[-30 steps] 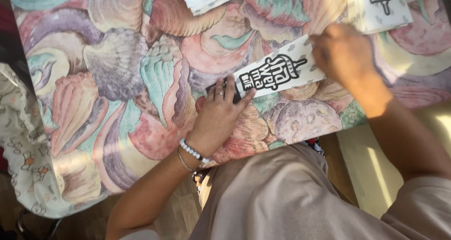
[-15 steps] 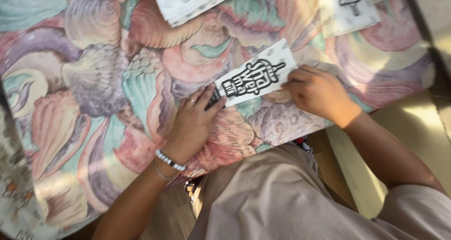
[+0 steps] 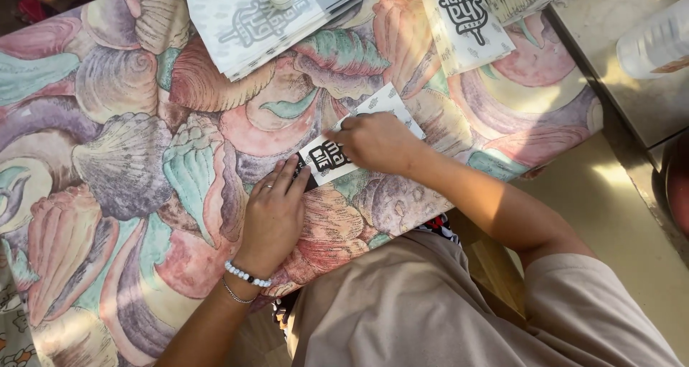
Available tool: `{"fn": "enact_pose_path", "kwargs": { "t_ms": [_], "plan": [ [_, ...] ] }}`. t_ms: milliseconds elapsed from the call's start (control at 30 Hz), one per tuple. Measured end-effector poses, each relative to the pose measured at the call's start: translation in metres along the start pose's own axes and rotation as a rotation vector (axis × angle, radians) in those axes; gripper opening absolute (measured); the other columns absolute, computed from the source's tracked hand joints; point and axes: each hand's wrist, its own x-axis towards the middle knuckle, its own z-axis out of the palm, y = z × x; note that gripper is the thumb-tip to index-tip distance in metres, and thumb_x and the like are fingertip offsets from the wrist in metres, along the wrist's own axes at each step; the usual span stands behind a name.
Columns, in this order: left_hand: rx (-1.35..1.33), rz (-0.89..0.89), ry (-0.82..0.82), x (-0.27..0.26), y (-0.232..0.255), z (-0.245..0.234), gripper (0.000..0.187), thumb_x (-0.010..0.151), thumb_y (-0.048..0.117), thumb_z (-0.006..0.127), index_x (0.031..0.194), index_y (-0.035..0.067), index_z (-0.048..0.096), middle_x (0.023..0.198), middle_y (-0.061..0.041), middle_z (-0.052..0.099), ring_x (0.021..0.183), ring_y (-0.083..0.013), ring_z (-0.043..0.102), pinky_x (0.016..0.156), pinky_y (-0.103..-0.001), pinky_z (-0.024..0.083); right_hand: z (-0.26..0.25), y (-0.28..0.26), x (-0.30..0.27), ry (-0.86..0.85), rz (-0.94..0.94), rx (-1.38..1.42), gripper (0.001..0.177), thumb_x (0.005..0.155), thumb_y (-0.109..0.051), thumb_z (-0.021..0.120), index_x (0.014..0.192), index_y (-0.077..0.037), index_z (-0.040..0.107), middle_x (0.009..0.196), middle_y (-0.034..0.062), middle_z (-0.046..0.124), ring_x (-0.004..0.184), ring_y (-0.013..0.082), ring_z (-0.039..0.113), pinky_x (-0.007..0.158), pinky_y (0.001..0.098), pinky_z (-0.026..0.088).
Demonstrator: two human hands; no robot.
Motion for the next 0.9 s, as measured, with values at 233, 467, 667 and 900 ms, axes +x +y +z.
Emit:
{"fn": "enact_pose_path", "kwargs": {
  "t_ms": [233,467,667,900],
  "plan": [
    [-0.117,-0.026,0.021,0.009,-0.011,-0.006,0.042,0.1,0.009,0.053,0.141,0.011,0.06,0.14,-0.017,0.063,0.131,-0.032,0.059,0.104,-0.047,0.049,-0.022,0.049,-0.021,0.016,0.31,0.036,0.03,0.09,-0.008,0.062,0.112,-0.014,0.082,0.071,0.0079,0.071,0.062,0.0252,0.071,0.059,0.0345,0.058],
    [-0.143,-0.037,0.047,0.022,-0.023,0.0,0.039,0.101,0.029,0.06,0.136,0.013,0.064,0.121,-0.013,0.064,0.116,-0.0314,0.064,0.095,-0.046,0.052,-0.004,0.064,-0.017,0.076,0.371,0.032,0.023,0.085,-0.011,0.064,0.096,-0.016,0.083,0.067,0.0048,0.068,0.06,0.0264,0.069,0.059,0.0377,0.059],
    [-0.206,-0.135,0.023,0.04,-0.036,0.012,0.042,0.087,0.035,0.079,0.123,0.016,0.066,0.094,-0.005,0.058,0.093,-0.0324,0.067,0.088,-0.052,0.05,0.01,0.065,-0.017,0.178,0.311,-0.05,0.015,0.084,-0.012,0.065,0.081,-0.016,0.079,0.065,0.0032,0.063,0.06,0.0259,0.068,0.06,0.0369,0.059],
    [-0.411,-0.162,-0.036,0.062,-0.029,-0.006,0.021,0.076,0.022,0.085,0.091,0.018,0.071,0.081,-0.008,0.072,0.086,-0.036,0.073,0.078,-0.047,0.054,-0.025,0.029,-0.009,0.33,-0.026,-0.049,0.024,0.096,-0.023,0.073,0.117,-0.013,0.077,0.108,0.0105,0.075,0.114,0.0262,0.064,0.105,0.0367,0.047]
  ]
}}
